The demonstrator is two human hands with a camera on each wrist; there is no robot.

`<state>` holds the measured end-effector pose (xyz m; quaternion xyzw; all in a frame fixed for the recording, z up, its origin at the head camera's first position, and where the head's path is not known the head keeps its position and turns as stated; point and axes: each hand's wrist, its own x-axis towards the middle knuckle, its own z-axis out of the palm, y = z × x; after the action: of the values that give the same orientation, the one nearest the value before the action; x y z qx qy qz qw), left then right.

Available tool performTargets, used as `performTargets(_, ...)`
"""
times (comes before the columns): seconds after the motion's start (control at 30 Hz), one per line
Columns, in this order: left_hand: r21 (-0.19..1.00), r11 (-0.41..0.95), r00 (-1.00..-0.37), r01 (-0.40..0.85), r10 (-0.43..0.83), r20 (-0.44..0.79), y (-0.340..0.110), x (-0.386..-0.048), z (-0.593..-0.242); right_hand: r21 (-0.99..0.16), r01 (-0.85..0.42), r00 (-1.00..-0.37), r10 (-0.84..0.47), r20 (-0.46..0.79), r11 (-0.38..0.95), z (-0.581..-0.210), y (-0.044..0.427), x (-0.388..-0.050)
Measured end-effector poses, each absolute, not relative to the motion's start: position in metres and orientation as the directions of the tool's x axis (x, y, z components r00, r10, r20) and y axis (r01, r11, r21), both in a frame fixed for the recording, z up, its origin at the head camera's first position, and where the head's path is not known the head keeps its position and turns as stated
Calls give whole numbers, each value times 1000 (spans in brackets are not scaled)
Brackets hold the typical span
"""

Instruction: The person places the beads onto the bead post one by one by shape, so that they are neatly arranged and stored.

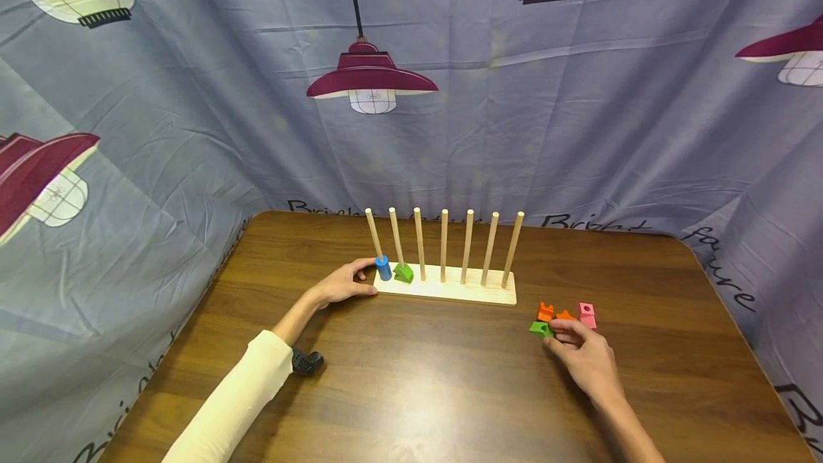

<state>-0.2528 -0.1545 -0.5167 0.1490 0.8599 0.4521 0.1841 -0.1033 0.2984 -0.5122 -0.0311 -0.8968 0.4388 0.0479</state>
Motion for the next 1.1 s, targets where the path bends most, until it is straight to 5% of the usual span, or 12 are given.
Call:
performTargets(0.57, 835, 545, -891, 77, 413, -188, -154, -251, -514, -720, -26, -993, 63, 96, 693, -521, 292, -113)
performTargets(0.8, 831, 549, -888, 85, 421, -187, -153, -250, -515, -771, -62, -983, 93, 156, 634, -518, 285, -112)
performTargets(1.1, 834, 546, -891, 84, 415, -182, -154, -251, -515, -844, -291, -955, -76, 288, 451, -478, 254, -127)
